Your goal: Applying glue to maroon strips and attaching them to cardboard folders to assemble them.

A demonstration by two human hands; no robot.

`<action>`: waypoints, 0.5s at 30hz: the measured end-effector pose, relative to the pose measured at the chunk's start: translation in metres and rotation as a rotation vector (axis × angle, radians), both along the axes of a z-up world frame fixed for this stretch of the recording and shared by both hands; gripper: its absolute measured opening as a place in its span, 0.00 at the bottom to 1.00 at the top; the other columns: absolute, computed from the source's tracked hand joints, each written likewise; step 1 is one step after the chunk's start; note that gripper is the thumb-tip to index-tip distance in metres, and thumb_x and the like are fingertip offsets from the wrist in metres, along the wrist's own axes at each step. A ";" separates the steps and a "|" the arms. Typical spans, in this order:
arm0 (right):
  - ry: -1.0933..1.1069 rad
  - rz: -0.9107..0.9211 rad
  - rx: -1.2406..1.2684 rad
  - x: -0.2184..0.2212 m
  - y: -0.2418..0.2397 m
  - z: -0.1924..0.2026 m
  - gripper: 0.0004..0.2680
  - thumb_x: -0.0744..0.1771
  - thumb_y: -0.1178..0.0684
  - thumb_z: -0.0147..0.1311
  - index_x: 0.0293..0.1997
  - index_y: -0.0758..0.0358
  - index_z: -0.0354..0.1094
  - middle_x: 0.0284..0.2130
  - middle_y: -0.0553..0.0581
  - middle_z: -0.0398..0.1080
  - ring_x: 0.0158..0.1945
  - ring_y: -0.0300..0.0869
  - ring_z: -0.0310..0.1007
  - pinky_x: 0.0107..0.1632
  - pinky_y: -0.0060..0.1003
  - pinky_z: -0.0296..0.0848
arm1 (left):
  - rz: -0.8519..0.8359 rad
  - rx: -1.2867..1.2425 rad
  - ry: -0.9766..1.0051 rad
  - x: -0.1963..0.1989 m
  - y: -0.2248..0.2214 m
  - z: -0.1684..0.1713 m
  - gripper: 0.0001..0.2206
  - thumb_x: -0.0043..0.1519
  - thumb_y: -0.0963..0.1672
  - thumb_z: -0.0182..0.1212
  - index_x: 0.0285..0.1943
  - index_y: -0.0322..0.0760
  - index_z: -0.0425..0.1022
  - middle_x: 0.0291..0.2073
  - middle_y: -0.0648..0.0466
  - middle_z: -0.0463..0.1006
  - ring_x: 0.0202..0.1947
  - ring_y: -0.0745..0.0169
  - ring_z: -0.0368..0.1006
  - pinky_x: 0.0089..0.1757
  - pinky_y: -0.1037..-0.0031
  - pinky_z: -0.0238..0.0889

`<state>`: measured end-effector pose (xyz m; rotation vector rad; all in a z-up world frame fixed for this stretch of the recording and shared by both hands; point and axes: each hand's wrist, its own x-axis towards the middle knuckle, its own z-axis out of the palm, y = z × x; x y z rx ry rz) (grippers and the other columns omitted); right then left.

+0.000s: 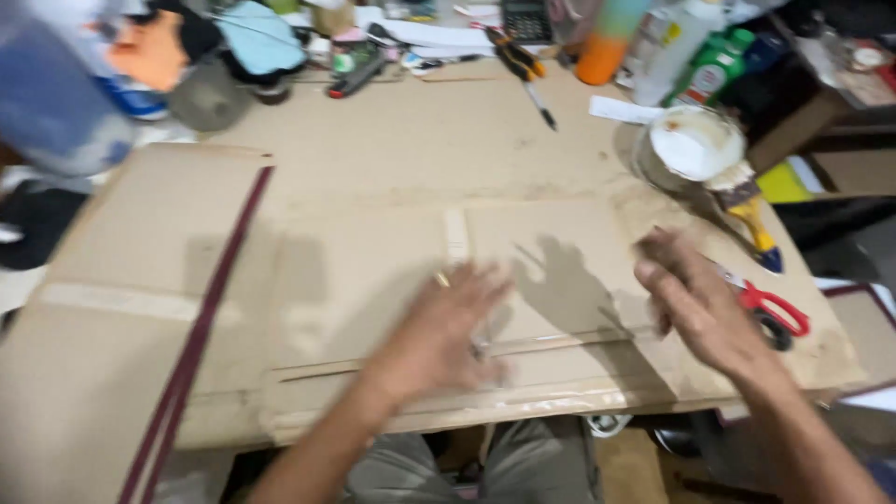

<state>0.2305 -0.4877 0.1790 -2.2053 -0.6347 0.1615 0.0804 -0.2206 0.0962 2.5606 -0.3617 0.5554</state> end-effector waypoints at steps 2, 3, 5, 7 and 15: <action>0.378 -0.010 -0.159 0.008 -0.019 -0.029 0.09 0.71 0.46 0.39 0.40 0.59 0.59 0.23 0.59 0.68 0.25 0.47 0.65 0.33 0.44 0.66 | 0.013 0.123 0.541 0.013 -0.039 -0.010 0.49 0.55 0.61 0.65 0.82 0.47 0.42 0.79 0.45 0.40 0.77 0.37 0.33 0.66 0.39 0.25; 0.381 -0.020 -0.163 0.006 -0.027 -0.037 0.09 0.71 0.46 0.39 0.40 0.59 0.59 0.23 0.59 0.68 0.25 0.47 0.65 0.33 0.44 0.66 | 0.002 0.120 0.543 0.019 -0.042 -0.021 0.49 0.55 0.61 0.65 0.82 0.47 0.42 0.79 0.45 0.40 0.77 0.37 0.33 0.66 0.39 0.25; 0.381 -0.102 -0.085 0.000 -0.046 -0.052 0.12 0.71 0.48 0.46 0.29 0.60 0.62 0.22 0.59 0.69 0.27 0.46 0.67 0.36 0.42 0.65 | 0.130 0.204 0.120 0.030 -0.049 -0.043 0.36 0.56 0.60 0.65 0.67 0.40 0.63 0.63 0.42 0.64 0.64 0.30 0.60 0.56 0.40 0.52; 0.148 0.002 -0.120 -0.008 -0.068 -0.071 0.07 0.69 0.48 0.50 0.39 0.58 0.70 0.23 0.53 0.69 0.28 0.41 0.67 0.35 0.38 0.66 | 0.138 0.242 0.127 0.030 -0.058 -0.038 0.32 0.60 0.58 0.61 0.67 0.39 0.64 0.63 0.40 0.66 0.62 0.26 0.61 0.55 0.39 0.54; -0.787 0.366 -0.469 -0.020 -0.073 -0.129 0.18 0.68 0.49 0.52 0.68 0.49 0.61 0.31 0.46 0.73 0.28 0.38 0.74 0.20 0.37 0.67 | 0.289 0.394 0.332 0.038 -0.083 -0.048 0.29 0.69 0.57 0.44 0.77 0.45 0.53 0.69 0.43 0.60 0.66 0.19 0.54 0.57 0.33 0.52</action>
